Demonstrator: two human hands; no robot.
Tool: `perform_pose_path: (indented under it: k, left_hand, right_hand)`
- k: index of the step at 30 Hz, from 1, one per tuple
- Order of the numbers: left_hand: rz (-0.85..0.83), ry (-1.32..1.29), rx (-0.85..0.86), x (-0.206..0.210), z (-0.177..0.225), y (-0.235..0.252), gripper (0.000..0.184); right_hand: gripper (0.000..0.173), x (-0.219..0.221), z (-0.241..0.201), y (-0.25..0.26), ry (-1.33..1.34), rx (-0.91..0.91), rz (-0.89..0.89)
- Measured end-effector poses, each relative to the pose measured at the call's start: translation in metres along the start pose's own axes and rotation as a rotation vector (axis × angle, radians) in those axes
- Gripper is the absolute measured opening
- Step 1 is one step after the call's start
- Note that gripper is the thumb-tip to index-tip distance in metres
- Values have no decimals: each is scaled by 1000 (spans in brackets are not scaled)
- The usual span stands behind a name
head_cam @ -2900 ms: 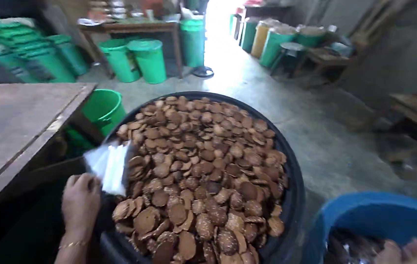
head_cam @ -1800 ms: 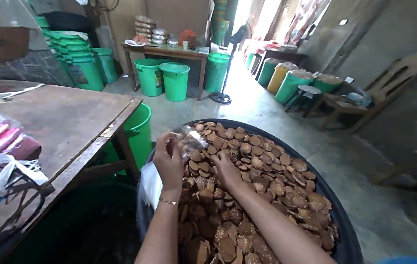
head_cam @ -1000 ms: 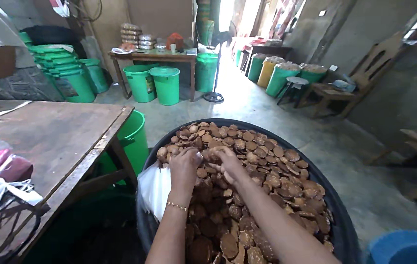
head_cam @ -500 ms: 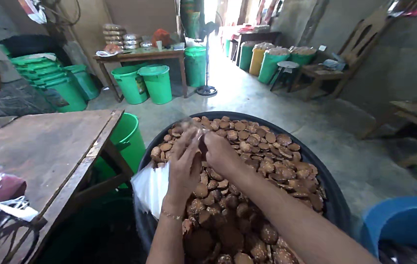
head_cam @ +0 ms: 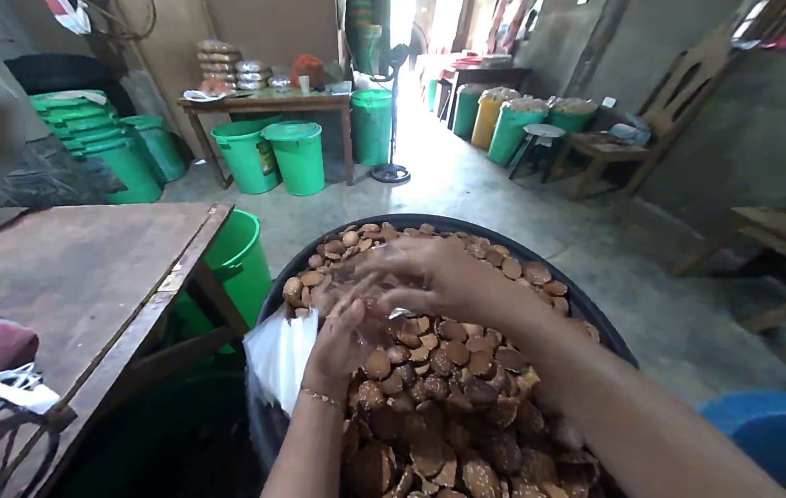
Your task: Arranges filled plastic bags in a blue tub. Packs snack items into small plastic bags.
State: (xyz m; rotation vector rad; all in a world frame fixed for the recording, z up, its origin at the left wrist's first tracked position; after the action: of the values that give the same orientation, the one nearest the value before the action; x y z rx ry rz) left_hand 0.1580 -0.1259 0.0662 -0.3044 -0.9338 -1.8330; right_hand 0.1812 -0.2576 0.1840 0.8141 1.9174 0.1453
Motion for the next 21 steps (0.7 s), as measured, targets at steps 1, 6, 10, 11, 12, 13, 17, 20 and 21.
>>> perform_pose_path:
  k: [1, 6, 10, 11, 12, 13, 17, 20, 21]
  left_hand:
    - [73, -47, 34, -1, 2, 2, 48]
    - [182, -164, 239, -24, 26, 5, 46]
    - [131, -183, 327, -30, 38, 4, 61]
    - [136, -198, 340, -32, 40, 3, 61]
    - [150, -222, 352, -33, 40, 3, 61]
    - [170, -227, 358, -35, 40, 2, 61]
    - [243, -177, 379, -37, 41, 1, 50]
    - [248, -159, 364, -34, 38, 1, 46]
    - [238, -156, 356, -32, 38, 2, 43]
  right_hand:
    - [24, 3, 10, 0, 112, 18, 152]
    - [45, 73, 126, -10, -244, 635, -104]
    - [53, 118, 162, -28, -539, 666, -357]
    - [44, 120, 159, -30, -568, 611, -369]
    - [37, 120, 154, -33, -575, 561, -378]
    - [34, 119, 147, -36, -564, 524, -379]
    - [45, 101, 138, -54, -436, 691, -453]
    - [47, 88, 155, -71, -333, 816, -536]
    - [47, 78, 158, -71, -306, 854, -527]
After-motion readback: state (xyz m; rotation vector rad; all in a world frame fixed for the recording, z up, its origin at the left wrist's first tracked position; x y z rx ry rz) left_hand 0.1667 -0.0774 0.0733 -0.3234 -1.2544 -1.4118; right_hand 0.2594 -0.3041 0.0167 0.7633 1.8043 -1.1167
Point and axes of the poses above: each hand's wrist, its own y-axis towards the middle knuckle, its own x-axis out of the palm, z = x × y, the point moved 5 cm from there along y, towards the middle knuckle, and after that the axes turned 1 degree about z, right-handed, at the moved point
